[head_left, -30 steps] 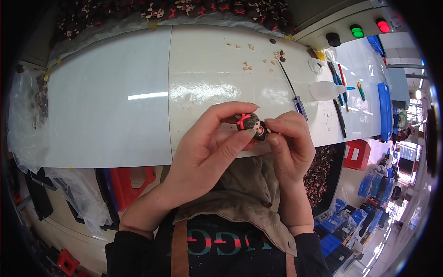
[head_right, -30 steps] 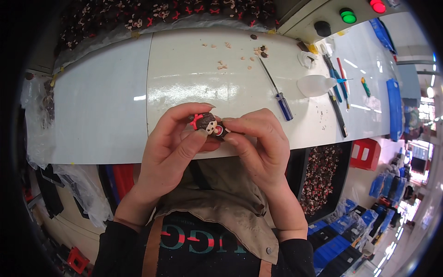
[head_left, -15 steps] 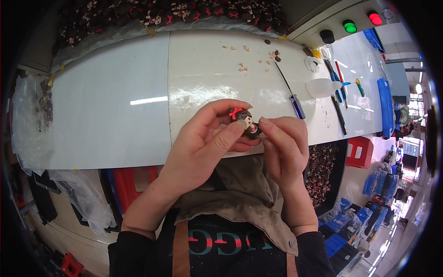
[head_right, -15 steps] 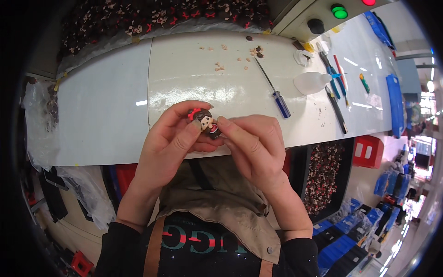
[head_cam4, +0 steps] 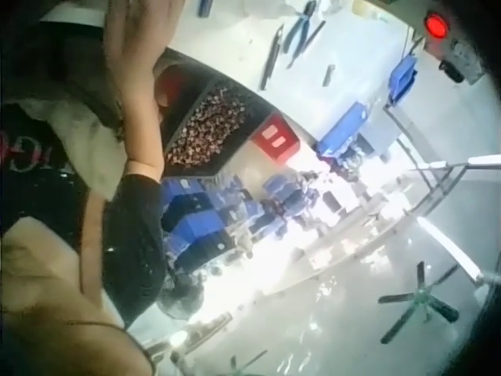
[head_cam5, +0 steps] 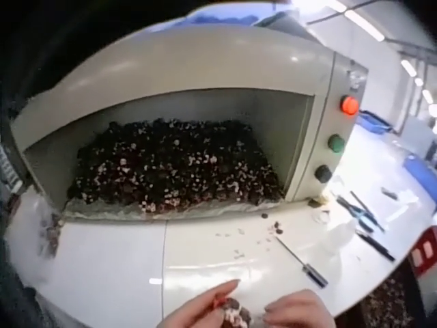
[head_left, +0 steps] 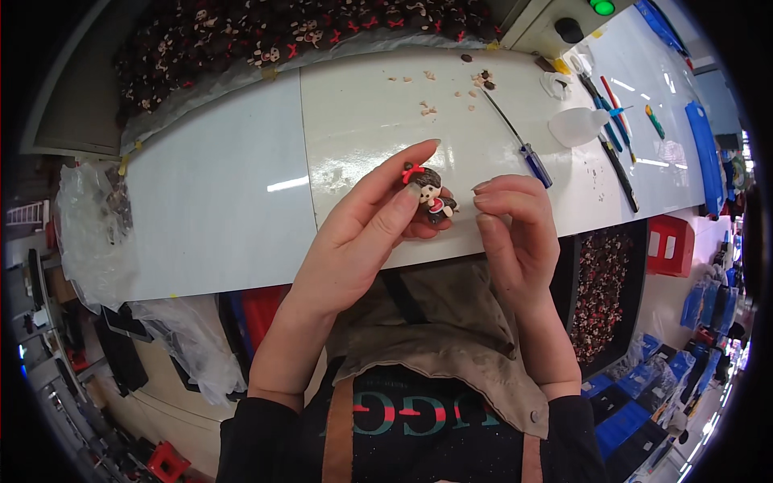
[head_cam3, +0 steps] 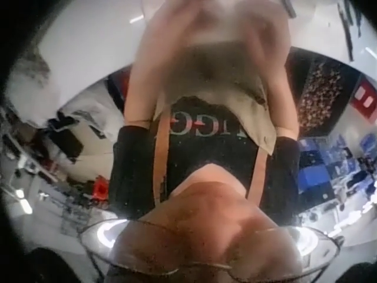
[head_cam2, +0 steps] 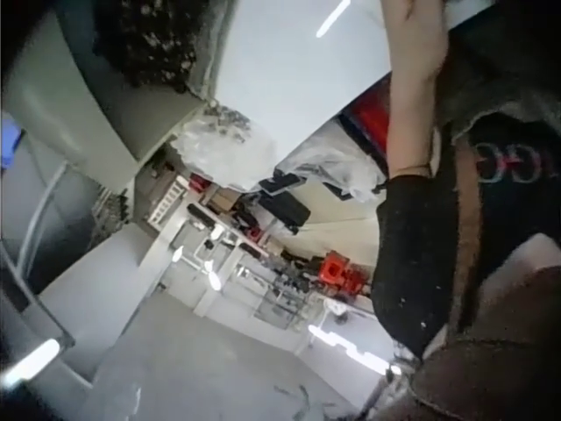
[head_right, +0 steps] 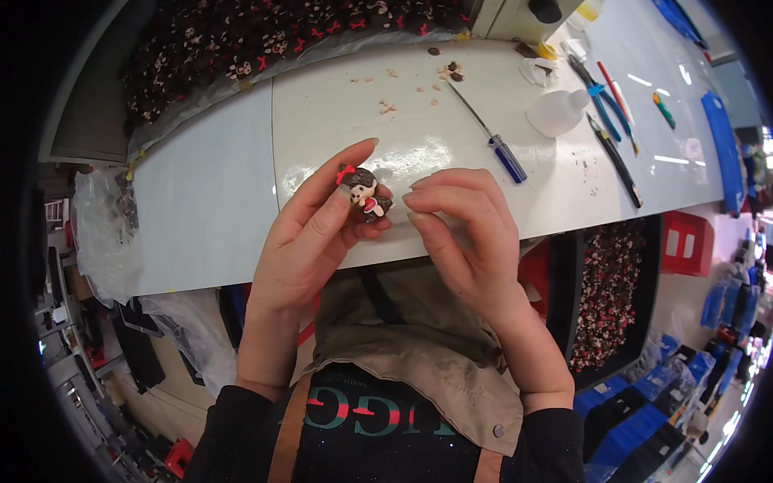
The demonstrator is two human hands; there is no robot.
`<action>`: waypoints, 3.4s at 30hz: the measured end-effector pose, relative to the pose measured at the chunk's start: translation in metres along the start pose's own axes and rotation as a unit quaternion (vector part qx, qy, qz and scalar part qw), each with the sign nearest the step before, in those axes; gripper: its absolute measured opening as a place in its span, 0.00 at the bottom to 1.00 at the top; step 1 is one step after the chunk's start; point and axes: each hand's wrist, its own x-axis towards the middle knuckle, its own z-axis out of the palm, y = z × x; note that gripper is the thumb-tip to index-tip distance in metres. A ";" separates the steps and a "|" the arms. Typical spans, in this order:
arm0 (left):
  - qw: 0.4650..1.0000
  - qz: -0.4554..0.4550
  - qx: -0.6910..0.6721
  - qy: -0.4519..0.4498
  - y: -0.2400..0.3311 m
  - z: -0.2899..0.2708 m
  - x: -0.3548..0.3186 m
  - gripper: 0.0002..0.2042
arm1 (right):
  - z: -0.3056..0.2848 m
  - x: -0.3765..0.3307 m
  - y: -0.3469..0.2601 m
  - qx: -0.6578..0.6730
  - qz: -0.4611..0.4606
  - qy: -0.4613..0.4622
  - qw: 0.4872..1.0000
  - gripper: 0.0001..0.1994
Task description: Assembling small toy figurines by applying glue and joining plastic parts.
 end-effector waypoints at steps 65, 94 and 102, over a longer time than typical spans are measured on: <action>0.990 0.127 0.048 0.028 -0.010 -0.016 -0.015 0.18 | -0.052 0.042 -0.044 -0.303 0.022 -0.228 0.925 0.22; 0.996 0.073 0.020 0.055 -0.002 -0.013 -0.017 0.18 | -0.071 0.023 -0.022 -0.108 0.122 -0.160 0.974 0.23; 0.990 0.027 -0.112 0.083 0.011 -0.023 -0.019 0.17 | -0.078 0.029 0.016 -0.033 0.222 0.059 0.973 0.17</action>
